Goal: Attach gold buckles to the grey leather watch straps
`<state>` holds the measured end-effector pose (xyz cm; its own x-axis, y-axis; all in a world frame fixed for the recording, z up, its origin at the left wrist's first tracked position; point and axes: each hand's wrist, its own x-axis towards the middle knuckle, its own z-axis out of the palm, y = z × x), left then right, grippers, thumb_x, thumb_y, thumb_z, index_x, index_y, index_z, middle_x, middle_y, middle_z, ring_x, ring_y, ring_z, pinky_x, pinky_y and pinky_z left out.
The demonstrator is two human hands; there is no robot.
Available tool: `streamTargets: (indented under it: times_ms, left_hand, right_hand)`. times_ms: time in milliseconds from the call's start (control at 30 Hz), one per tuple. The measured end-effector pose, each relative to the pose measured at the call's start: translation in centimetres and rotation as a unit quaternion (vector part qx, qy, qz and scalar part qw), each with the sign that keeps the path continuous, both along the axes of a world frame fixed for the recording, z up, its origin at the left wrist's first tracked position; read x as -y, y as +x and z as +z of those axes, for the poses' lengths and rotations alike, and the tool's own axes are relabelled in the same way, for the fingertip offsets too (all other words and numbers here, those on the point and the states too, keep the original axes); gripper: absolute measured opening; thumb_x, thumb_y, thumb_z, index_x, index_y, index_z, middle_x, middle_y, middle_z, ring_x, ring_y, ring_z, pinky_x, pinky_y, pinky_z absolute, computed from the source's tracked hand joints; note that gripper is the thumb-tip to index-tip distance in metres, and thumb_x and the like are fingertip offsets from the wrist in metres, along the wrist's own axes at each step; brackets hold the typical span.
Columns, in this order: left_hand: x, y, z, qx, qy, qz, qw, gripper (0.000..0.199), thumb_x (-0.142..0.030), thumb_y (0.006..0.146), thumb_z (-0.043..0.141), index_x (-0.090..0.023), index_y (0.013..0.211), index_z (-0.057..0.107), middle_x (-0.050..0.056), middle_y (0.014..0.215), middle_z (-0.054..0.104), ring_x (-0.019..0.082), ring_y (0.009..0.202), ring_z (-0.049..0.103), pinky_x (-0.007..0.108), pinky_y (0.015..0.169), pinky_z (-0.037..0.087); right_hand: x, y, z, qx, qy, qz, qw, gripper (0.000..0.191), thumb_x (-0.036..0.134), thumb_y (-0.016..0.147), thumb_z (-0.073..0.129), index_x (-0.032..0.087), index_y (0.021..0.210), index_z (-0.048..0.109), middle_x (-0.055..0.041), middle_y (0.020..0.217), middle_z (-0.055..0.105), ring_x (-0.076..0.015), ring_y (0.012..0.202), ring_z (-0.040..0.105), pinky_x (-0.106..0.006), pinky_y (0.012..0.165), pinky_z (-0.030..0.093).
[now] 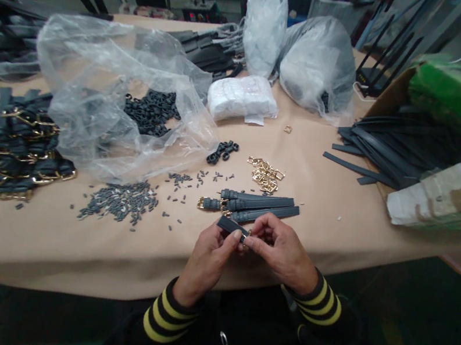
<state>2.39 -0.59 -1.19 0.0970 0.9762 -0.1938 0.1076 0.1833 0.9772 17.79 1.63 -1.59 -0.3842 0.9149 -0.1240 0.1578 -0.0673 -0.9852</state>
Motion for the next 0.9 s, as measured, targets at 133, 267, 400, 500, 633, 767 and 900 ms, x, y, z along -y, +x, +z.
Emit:
streamTargets:
  times_ms: [133,267,400,500,633,767,900]
  left_hand:
    - [0.0,-0.3,0.2,0.004,-0.002,-0.008,1.0,0.014,-0.027,0.08,0.054,-0.014,0.077,0.056,0.001,0.07,0.058,0.011,0.067,0.053,0.023,0.064,0.043]
    - [0.0,-0.3,0.0,0.094,-0.043,-0.018,0.994,0.013,-0.025,0.078,0.058,-0.013,0.074,0.056,0.0,0.068,0.056,0.01,0.065,0.051,0.022,0.062,0.042]
    - [0.0,-0.1,-0.1,0.219,-0.109,0.018,0.969,0.011,-0.023,0.077,0.059,-0.013,0.076,0.055,-0.001,0.068,0.055,0.008,0.061,0.05,0.021,0.06,0.041]
    - [-0.1,-0.3,-0.2,0.235,-0.113,0.03,0.965,0.011,-0.022,0.076,0.06,-0.012,0.076,0.055,-0.001,0.067,0.055,0.008,0.06,0.05,0.02,0.059,0.041]
    - [-0.1,-0.7,-0.5,0.192,-0.096,0.012,0.977,0.012,-0.023,0.077,0.06,-0.013,0.076,0.055,0.0,0.069,0.056,0.009,0.064,0.051,0.022,0.063,0.042]
    - [0.0,-0.8,-0.6,0.108,-0.055,-0.011,0.993,0.014,-0.027,0.079,0.057,-0.013,0.075,0.056,0.002,0.071,0.057,0.012,0.069,0.052,0.024,0.067,0.042]
    - [0.1,-0.7,-0.5,0.102,-0.035,-0.01,0.994,0.015,-0.028,0.08,0.056,-0.013,0.078,0.056,0.002,0.072,0.058,0.013,0.071,0.054,0.026,0.07,0.043]
  right_hand:
    - [0.0,-0.1,0.3,0.028,0.009,-0.004,1.0,0.019,0.027,0.077,0.06,0.019,0.075,0.043,-0.0002,0.07,0.062,-0.0139,0.064,0.061,-0.025,0.058,0.047]
    - [0.1,-0.4,0.7,0.068,0.038,-0.015,0.997,0.026,0.036,0.075,0.062,0.019,0.071,0.043,0.0012,0.064,0.059,-0.0133,0.059,0.059,-0.024,0.054,0.045]
    - [0.0,-0.3,0.9,0.026,0.023,0.004,0.999,0.022,0.033,0.075,0.062,0.018,0.074,0.046,0.0002,0.067,0.06,-0.0136,0.063,0.061,-0.025,0.056,0.046]
    - [0.0,0.0,1.0,-0.058,-0.031,0.05,0.997,0.013,0.024,0.078,0.059,0.017,0.082,0.048,-0.0032,0.078,0.064,-0.0147,0.074,0.063,-0.027,0.068,0.049]
    - [0.0,0.0,0.5,-0.081,-0.066,0.035,0.994,0.014,0.023,0.076,0.06,0.017,0.08,0.047,-0.0031,0.077,0.064,-0.0139,0.071,0.063,-0.026,0.062,0.048]
    - [0.2,-0.3,-0.1,-0.065,-0.055,0.011,0.996,0.018,0.025,0.076,0.061,0.018,0.076,0.045,-0.0008,0.069,0.064,-0.0118,0.061,0.06,-0.023,0.055,0.046]
    - [0.2,-0.3,0.2,-0.071,-0.055,0.017,0.996,0.016,0.024,0.076,0.06,0.017,0.079,0.047,-0.0016,0.071,0.064,-0.0113,0.062,0.06,-0.024,0.057,0.047]
